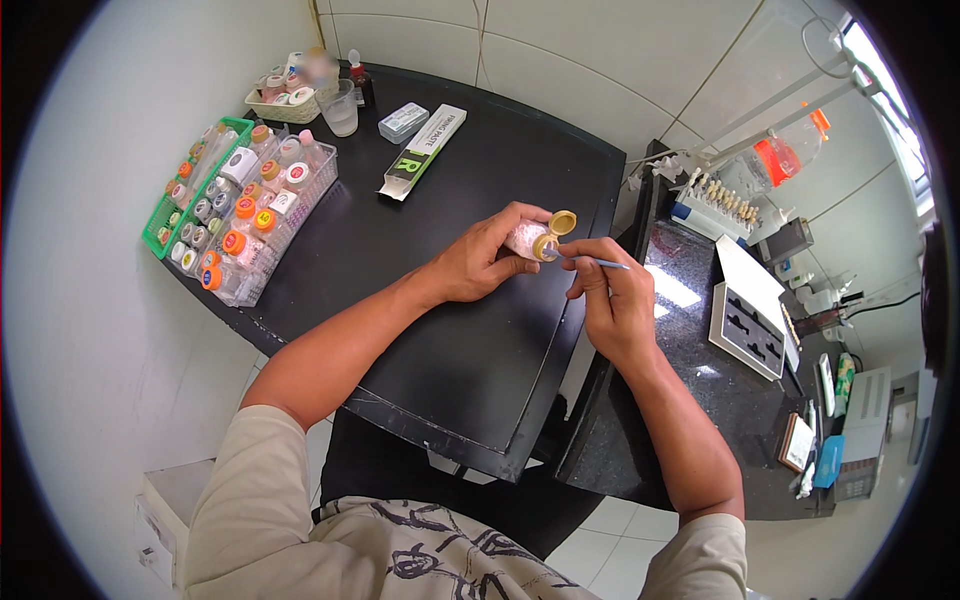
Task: Applying dental stains and glazes to a crown or bridge on a stone model using an applicator brush.
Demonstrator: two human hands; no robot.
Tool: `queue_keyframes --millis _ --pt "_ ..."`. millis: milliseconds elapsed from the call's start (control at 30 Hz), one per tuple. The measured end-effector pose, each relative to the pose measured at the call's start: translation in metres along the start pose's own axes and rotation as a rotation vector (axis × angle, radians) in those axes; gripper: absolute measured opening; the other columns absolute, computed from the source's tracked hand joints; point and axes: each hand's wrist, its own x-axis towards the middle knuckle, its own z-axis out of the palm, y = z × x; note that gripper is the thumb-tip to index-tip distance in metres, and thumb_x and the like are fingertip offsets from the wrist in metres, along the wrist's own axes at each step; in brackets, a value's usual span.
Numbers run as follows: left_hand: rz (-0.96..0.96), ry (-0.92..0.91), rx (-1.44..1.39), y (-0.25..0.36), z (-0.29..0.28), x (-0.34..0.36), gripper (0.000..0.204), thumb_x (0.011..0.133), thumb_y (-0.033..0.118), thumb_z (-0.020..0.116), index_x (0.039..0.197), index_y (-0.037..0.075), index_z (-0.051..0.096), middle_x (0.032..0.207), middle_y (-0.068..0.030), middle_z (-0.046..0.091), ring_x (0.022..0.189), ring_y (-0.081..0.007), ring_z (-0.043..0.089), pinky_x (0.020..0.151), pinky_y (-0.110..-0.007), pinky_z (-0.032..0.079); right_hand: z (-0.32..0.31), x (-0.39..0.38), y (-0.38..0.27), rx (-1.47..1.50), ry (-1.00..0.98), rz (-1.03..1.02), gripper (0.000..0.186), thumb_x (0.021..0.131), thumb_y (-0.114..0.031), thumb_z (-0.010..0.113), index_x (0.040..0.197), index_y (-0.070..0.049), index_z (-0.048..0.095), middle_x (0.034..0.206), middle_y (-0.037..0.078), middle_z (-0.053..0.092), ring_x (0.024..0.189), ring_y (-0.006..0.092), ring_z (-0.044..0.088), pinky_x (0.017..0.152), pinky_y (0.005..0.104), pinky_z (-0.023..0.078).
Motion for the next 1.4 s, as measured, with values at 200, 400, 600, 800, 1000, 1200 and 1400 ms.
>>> queue_keyframes --millis 200,400,600,800,1000,1200,1400 --pt "-0.121 -0.010 0.027 0.007 0.000 -0.004 0.066 0.092 0.022 0.088 0.136 0.008 0.041 0.111 -0.0106 0.066 0.088 -0.0159 0.064 0.075 -0.034 0.053 -0.001 -0.003 0.002 0.046 0.051 -0.119 0.015 0.109 -0.007 0.059 0.113 -0.001 0.073 0.097 0.012 0.074 0.065 0.0172 0.071 0.059 0.0294 0.056" --pt "-0.083 0.058 -0.077 0.000 0.001 -0.003 0.063 0.092 0.023 0.088 0.131 0.008 0.041 0.108 -0.0103 0.067 0.086 -0.0146 0.066 0.072 -0.030 0.055 -0.003 -0.003 0.000 0.056 0.019 -0.141 0.016 0.107 -0.002 0.059 0.116 0.000 0.073 0.098 0.012 0.074 0.066 0.0165 0.070 0.060 0.0289 0.056" --pt "-0.111 0.009 -0.128 0.003 -0.001 -0.003 0.052 0.095 0.009 0.082 0.134 0.006 0.047 0.112 -0.0071 0.069 0.095 -0.0095 0.067 0.076 -0.027 0.055 -0.001 -0.002 0.000 0.016 -0.012 -0.111 0.015 0.107 -0.003 0.061 0.116 0.000 0.073 0.098 0.012 0.074 0.068 0.0187 0.071 0.060 0.0314 0.059" --pt "-0.093 0.026 -0.145 -0.004 0.001 -0.002 0.049 0.092 0.000 0.077 0.133 0.004 0.051 0.118 -0.0096 0.074 0.104 -0.0136 0.075 0.084 -0.028 0.060 0.000 -0.001 -0.001 -0.031 -0.001 -0.091 0.014 0.108 -0.007 0.062 0.116 -0.001 0.073 0.100 0.012 0.074 0.068 0.0185 0.071 0.060 0.0308 0.058" --pt "-0.149 0.021 -0.072 0.002 -0.001 -0.001 0.048 0.092 -0.003 0.075 0.135 0.003 0.055 0.114 -0.0083 0.074 0.102 -0.0137 0.075 0.085 -0.029 0.061 0.000 -0.002 -0.001 -0.021 0.084 -0.060 0.014 0.109 -0.007 0.061 0.115 -0.001 0.072 0.100 0.011 0.074 0.066 0.0167 0.070 0.060 0.0292 0.056" --pt "-0.076 0.033 -0.079 0.001 0.000 0.000 0.048 0.093 0.004 0.082 0.136 0.002 0.059 0.116 -0.0080 0.074 0.099 -0.0151 0.074 0.088 -0.031 0.061 -0.001 -0.003 0.005 0.061 0.122 -0.006 0.016 0.110 -0.008 0.059 0.114 0.000 0.073 0.096 0.011 0.075 0.065 0.0153 0.069 0.060 0.0285 0.054" --pt "-0.016 -0.005 0.066 0.005 -0.002 0.000 0.050 0.095 0.010 0.081 0.139 0.003 0.059 0.123 -0.0082 0.072 0.113 -0.0195 0.070 0.099 -0.037 0.057 0.000 -0.003 0.005 0.059 0.075 0.008 0.017 0.110 -0.009 0.058 0.113 0.000 0.073 0.093 0.011 0.073 0.064 0.0149 0.069 0.059 0.0282 0.053"
